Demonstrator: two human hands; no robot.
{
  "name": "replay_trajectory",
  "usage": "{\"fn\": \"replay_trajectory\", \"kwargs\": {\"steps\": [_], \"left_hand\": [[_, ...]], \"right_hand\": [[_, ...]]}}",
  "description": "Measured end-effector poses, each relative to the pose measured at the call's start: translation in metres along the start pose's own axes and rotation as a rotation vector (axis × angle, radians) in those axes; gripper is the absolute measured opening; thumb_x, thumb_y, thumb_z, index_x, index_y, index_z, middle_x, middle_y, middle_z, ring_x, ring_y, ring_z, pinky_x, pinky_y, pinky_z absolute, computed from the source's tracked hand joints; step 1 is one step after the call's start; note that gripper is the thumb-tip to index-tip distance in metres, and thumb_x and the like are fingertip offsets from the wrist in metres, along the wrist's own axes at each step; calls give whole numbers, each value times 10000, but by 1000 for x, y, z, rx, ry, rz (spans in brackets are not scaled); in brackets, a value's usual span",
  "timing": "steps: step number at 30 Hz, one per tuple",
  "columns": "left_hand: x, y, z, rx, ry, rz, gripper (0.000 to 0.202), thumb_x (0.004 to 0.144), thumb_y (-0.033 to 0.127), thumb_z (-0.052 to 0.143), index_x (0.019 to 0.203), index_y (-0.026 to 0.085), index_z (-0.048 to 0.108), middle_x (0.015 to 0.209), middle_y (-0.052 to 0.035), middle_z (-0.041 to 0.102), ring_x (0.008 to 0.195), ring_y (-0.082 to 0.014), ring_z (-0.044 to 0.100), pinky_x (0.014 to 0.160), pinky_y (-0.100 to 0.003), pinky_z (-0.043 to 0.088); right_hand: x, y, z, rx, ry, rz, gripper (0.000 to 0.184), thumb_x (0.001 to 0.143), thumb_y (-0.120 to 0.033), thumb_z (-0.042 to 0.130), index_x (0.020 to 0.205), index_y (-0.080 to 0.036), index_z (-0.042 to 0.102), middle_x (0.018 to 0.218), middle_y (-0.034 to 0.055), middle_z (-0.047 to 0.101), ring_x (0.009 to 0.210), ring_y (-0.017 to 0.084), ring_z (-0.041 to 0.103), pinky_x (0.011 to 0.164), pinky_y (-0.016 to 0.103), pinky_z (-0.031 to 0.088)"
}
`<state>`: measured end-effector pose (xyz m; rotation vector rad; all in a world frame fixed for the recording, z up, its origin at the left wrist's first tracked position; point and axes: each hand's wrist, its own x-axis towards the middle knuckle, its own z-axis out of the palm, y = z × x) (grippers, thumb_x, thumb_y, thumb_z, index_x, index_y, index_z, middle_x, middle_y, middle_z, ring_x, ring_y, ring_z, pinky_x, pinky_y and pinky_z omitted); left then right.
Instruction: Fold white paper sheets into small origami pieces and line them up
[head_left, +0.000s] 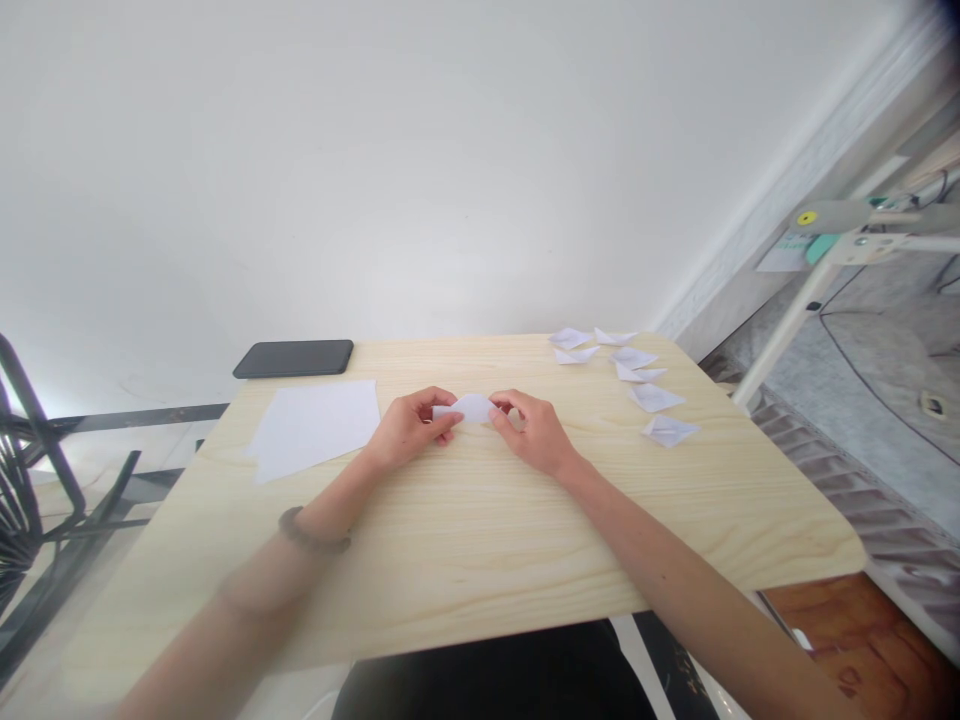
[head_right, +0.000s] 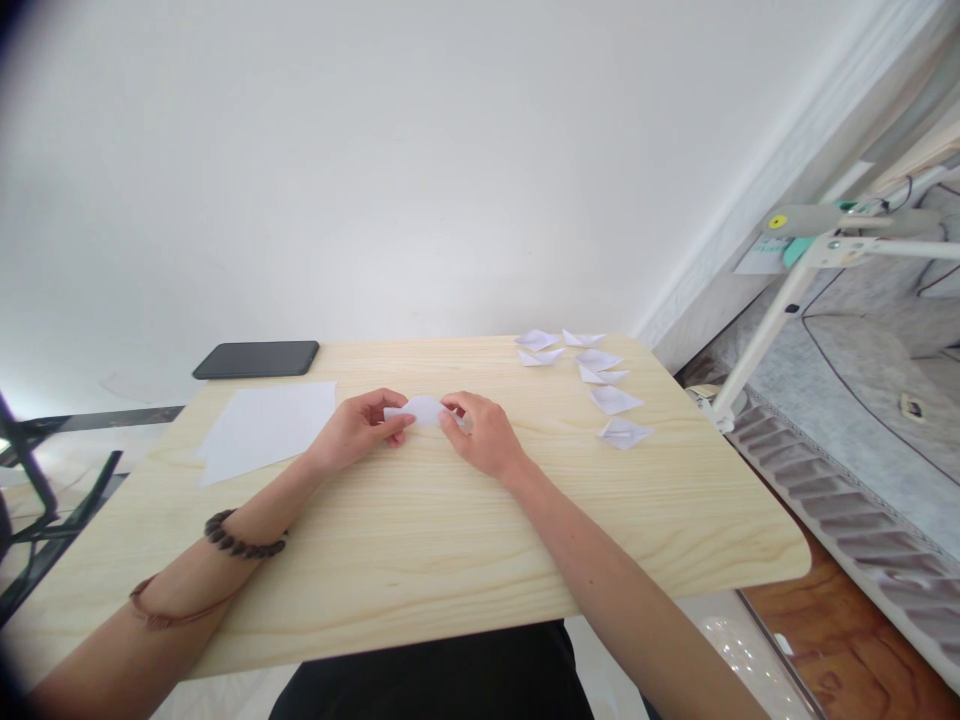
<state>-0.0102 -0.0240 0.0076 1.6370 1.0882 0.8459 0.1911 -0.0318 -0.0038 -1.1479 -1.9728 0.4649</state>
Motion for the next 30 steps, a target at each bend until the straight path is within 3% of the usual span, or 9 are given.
{"fn": "replay_trajectory", "kwargs": {"steps": [4,10,17,25,30], "left_hand": [[-1,2,3,2,-19,33,292,720,365,589,920,159,537,642,2,592,555,-115,577,554,-234,467],[1,1,4,-157,94,125,273,722,356,593,865,170,452,752,-18,612,678,-159,622,574,-279,510],[2,-1,4,-163,46,116,257,696,303,631,831,145,479,773,-39,633,728,-167,621,667,-330,523],[0,1,5,-139,35,149,255,725,321,599,867,149,474,940,-85,630,815,-178,610,687,-337,529],[1,-1,4,-103,64,160,272,717,326,605,878,157,466,901,-59,620,782,-169,612,666,-331,539]], "right_hand": [[-1,0,2,70,-13,17,175,803,-286,457,909,-186,553,795,21,617,715,124,558,663,235,415],[-2,0,-1,95,50,36,121,788,-253,465,866,-180,521,748,1,582,656,100,525,631,214,410],[-2,-3,0,131,-39,-61,113,765,-221,487,868,-194,527,829,21,609,741,119,548,676,239,427],[-2,-4,0,98,55,-36,108,778,-247,487,850,-192,547,828,40,617,769,140,552,729,275,426],[-2,-5,0,77,57,-38,116,776,-256,494,855,-193,551,809,30,614,736,133,548,700,259,427]]}}
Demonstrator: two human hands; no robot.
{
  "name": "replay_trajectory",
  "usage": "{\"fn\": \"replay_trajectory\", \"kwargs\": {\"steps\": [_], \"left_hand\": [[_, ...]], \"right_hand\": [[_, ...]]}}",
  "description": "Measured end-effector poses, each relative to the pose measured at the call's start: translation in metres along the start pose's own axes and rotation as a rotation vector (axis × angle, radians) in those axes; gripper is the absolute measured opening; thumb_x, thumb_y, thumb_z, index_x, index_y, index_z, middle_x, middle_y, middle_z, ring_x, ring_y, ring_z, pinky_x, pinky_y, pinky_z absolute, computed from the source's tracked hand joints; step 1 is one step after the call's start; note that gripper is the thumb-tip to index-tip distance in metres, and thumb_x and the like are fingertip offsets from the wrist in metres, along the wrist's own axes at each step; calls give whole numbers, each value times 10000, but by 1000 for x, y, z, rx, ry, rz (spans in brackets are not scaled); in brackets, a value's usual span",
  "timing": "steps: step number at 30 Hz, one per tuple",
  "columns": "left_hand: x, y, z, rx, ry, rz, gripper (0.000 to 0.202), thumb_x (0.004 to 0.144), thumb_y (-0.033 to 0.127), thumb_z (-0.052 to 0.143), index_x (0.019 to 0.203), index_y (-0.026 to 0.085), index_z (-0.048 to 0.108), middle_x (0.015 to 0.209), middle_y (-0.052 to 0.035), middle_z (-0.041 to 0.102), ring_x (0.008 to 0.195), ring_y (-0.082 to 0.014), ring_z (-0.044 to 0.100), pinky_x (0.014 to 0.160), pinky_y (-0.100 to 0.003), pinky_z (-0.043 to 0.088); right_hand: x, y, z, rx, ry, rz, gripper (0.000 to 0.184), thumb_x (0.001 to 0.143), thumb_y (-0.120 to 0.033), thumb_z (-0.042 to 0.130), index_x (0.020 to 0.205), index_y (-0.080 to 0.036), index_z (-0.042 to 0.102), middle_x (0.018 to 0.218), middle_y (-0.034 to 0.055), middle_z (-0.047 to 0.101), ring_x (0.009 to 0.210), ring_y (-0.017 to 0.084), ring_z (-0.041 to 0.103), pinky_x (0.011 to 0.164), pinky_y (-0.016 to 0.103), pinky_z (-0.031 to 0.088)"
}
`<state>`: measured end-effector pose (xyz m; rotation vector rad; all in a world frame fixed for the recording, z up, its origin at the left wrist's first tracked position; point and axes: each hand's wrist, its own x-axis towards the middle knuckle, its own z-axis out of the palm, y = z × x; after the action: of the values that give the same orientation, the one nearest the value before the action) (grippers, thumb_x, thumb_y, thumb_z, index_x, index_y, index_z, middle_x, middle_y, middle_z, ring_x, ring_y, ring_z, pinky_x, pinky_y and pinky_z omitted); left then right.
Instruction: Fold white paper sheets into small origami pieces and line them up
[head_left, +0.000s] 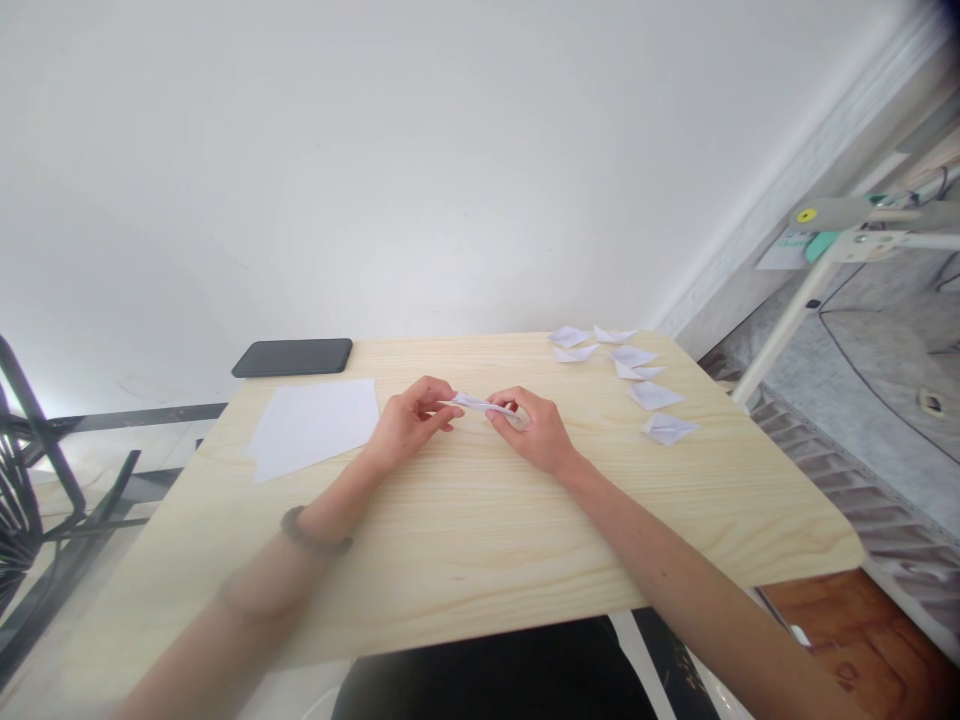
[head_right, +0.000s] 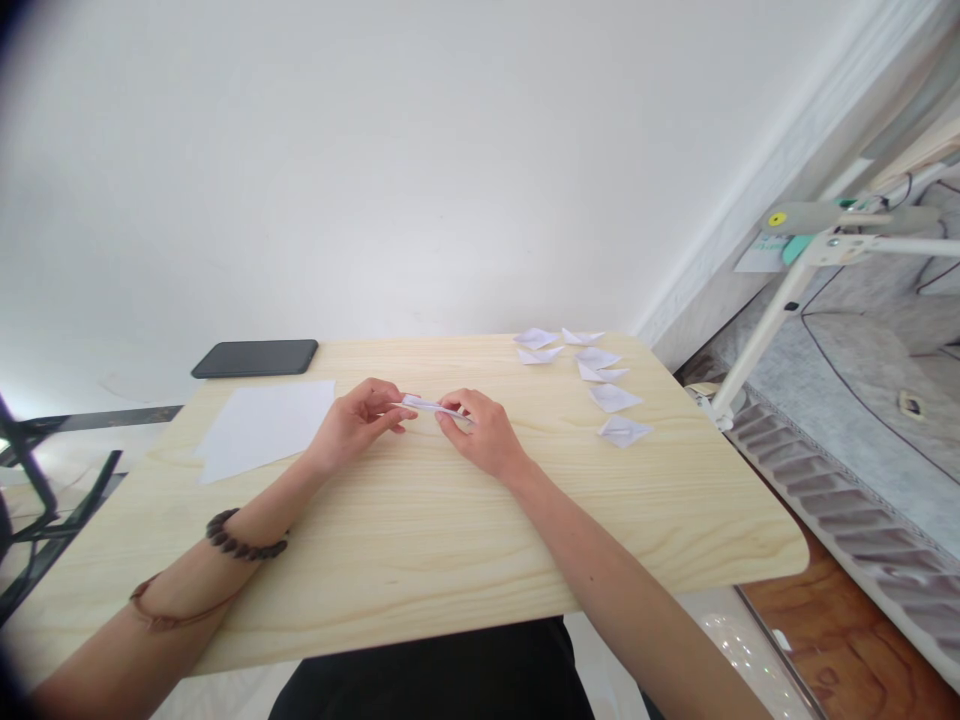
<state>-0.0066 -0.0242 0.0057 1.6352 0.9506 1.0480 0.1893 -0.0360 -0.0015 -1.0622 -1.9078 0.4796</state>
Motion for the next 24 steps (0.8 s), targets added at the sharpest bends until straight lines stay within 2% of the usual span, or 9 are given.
{"fn": "replay_trajectory", "kwargs": {"steps": [8,13,17,24], "left_hand": [[-1,3,2,81,16,-22,277,715,391,585,831,140,568,853,-47,620,728,-147,583,655,-317,543],[-2,7,1,214,-62,-4,302,780,413,494,852,142,606,866,-59,627,667,-128,561,652,-284,516],[-3,7,1,244,-91,8,287,818,401,437,862,155,577,843,-51,610,724,-139,559,629,-253,501],[-3,7,1,222,-71,41,230,806,376,475,881,167,538,888,-55,608,800,-158,565,588,-236,490]], "right_hand": [[-1,3,0,-66,-43,-52,124,775,-252,499,866,-193,559,800,33,612,732,140,546,683,260,422],[0,3,0,-53,-66,-132,120,804,-242,477,867,-203,572,851,42,622,807,149,559,748,280,431],[0,3,1,-46,-78,-187,128,821,-246,474,874,-213,586,880,45,631,834,150,564,776,294,442],[0,4,3,-27,-61,-220,146,816,-246,494,908,-216,603,917,44,645,867,152,574,799,310,456]]}}
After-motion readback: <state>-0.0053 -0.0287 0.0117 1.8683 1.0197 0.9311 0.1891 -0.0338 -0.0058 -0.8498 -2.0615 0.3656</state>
